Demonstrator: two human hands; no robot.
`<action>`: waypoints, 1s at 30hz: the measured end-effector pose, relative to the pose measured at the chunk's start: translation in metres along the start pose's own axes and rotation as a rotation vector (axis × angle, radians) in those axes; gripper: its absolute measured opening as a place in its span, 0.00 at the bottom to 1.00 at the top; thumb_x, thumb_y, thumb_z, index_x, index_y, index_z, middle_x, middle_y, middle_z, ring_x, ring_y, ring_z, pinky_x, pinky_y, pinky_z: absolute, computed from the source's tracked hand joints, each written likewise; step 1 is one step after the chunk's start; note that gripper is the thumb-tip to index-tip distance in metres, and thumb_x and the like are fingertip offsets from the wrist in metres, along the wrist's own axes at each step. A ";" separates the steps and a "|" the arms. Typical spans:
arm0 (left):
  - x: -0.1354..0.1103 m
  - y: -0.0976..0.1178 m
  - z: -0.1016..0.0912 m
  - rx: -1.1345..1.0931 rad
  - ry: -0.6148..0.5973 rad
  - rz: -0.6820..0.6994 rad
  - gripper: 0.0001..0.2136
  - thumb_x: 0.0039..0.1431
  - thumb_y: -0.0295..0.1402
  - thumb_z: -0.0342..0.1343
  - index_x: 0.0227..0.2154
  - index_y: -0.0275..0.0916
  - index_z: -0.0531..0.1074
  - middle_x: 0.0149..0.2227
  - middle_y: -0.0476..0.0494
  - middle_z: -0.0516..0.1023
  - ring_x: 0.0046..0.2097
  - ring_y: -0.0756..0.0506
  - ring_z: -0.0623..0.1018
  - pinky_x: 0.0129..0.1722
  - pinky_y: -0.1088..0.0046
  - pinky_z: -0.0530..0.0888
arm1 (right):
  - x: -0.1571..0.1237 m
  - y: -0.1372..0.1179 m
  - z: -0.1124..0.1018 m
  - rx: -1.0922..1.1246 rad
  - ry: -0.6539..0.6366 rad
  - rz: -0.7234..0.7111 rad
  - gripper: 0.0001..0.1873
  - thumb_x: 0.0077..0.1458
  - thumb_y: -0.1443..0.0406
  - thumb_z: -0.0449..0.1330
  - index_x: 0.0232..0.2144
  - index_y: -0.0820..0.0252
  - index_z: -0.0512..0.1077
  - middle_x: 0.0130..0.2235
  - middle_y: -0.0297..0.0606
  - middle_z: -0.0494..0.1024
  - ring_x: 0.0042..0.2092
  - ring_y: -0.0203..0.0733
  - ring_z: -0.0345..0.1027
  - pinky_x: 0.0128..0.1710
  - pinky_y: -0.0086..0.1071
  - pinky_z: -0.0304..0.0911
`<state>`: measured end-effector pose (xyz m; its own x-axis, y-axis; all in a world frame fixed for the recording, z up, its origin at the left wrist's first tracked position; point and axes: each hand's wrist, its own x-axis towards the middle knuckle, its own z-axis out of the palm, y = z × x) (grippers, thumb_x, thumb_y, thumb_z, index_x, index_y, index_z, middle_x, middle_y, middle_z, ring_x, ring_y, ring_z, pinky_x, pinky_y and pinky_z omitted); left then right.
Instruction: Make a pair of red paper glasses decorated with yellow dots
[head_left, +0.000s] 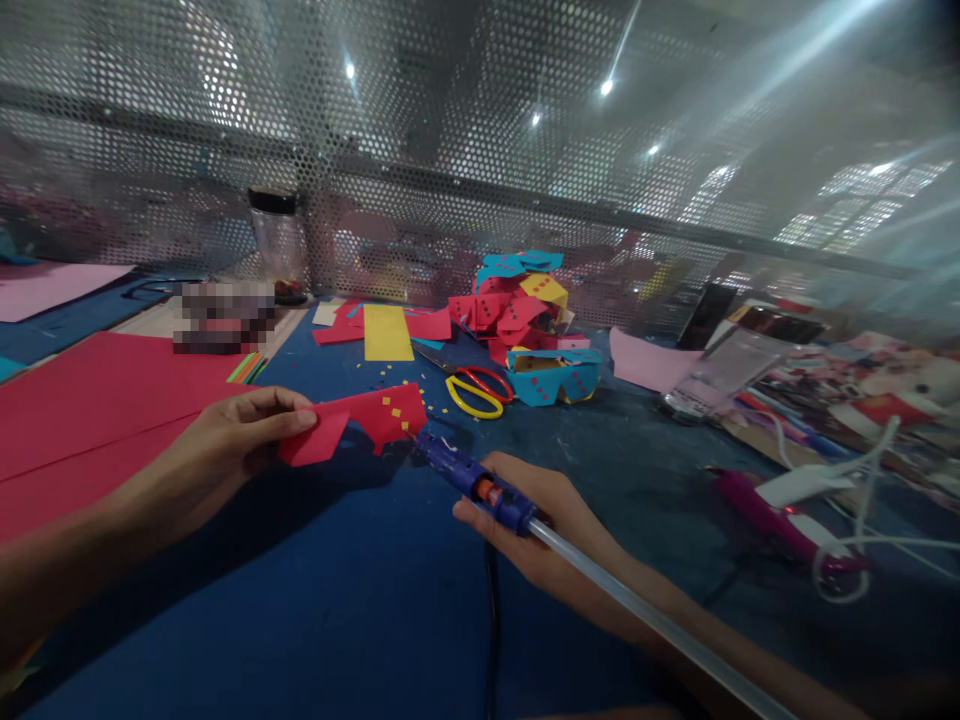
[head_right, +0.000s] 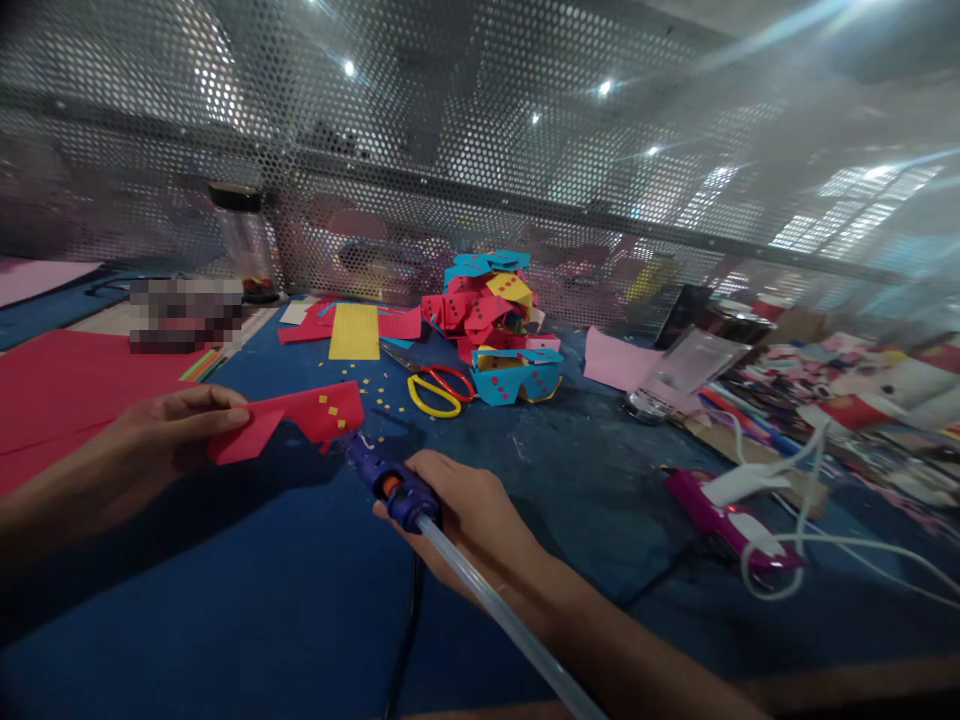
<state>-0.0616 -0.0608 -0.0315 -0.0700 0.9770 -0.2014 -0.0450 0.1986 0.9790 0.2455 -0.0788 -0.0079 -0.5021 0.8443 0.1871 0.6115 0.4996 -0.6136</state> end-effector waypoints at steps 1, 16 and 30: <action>0.000 0.000 0.000 0.000 -0.001 0.000 0.16 0.42 0.44 0.73 0.27 0.41 0.76 0.26 0.54 0.71 0.28 0.53 0.67 0.25 0.83 0.64 | 0.000 0.000 0.000 0.002 -0.003 0.003 0.16 0.62 0.56 0.59 0.27 0.56 0.61 0.26 0.29 0.66 0.26 0.33 0.59 0.27 0.27 0.54; 0.000 0.001 0.000 0.002 -0.003 -0.002 0.13 0.47 0.41 0.72 0.28 0.40 0.76 0.27 0.53 0.71 0.29 0.52 0.67 0.27 0.81 0.65 | 0.001 0.003 0.002 -0.015 -0.004 0.001 0.15 0.62 0.56 0.59 0.27 0.55 0.62 0.27 0.30 0.68 0.26 0.33 0.59 0.27 0.27 0.54; -0.003 0.004 0.003 0.003 -0.020 0.010 0.13 0.46 0.42 0.72 0.28 0.40 0.77 0.26 0.54 0.72 0.29 0.52 0.69 0.28 0.80 0.66 | -0.001 -0.004 -0.002 0.036 0.002 -0.006 0.15 0.62 0.57 0.59 0.26 0.56 0.63 0.25 0.29 0.66 0.26 0.33 0.60 0.26 0.27 0.55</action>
<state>-0.0586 -0.0627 -0.0265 -0.0502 0.9803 -0.1913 -0.0410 0.1893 0.9811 0.2445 -0.0811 -0.0036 -0.5046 0.8416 0.1927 0.5861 0.4978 -0.6393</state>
